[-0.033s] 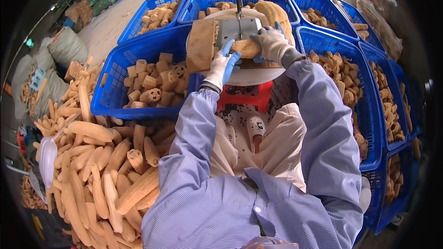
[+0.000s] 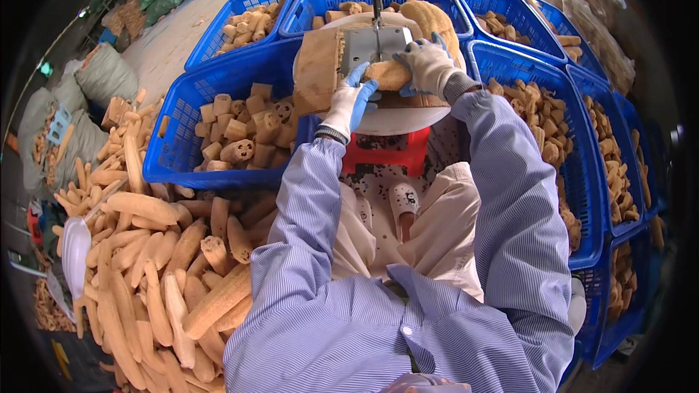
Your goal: The person cuts loofah sponges into smaller cylindrical sections using a vertical band saw machine, reaching for whole sponges from a pile and placing the cut pieces into blue crates.
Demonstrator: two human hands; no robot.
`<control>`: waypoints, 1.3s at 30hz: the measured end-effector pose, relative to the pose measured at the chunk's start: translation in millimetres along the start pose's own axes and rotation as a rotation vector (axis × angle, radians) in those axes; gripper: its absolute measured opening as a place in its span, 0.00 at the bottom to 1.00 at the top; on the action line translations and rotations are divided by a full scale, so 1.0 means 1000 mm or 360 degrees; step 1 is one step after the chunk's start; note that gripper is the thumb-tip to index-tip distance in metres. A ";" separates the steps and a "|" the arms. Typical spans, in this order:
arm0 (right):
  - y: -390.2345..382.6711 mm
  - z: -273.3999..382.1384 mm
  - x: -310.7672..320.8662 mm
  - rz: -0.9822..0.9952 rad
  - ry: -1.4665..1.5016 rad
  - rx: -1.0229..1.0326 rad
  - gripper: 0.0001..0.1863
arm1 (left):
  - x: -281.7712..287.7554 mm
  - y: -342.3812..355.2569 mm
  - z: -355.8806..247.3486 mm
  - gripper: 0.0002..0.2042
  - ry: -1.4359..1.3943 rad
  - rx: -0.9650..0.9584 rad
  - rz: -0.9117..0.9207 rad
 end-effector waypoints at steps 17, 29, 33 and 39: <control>0.027 -0.037 -0.011 -0.0272 0.0136 0.0189 0.52 | 0.018 0.046 -0.014 0.23 0.0499 -0.0181 0.0065; 0.022 -0.024 -0.004 -0.0251 0.0024 -0.0074 0.45 | 0.023 0.058 -0.019 0.22 0.0330 -0.0239 0.0057; 0.026 -0.020 0.003 -0.0223 0.0028 -0.0048 0.45 | 0.033 0.064 -0.013 0.21 0.0323 -0.0273 0.0026; 0.032 -0.026 0.004 -0.0235 -0.0016 -0.0036 0.44 | 0.030 0.070 -0.011 0.20 0.0287 -0.0254 -0.0021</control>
Point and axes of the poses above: each hand's wrist, its own y-axis towards the middle knuckle, its own x-axis out of the back of the hand, z = x × y, the point moved 9 cm from there along y, towards the middle knuckle
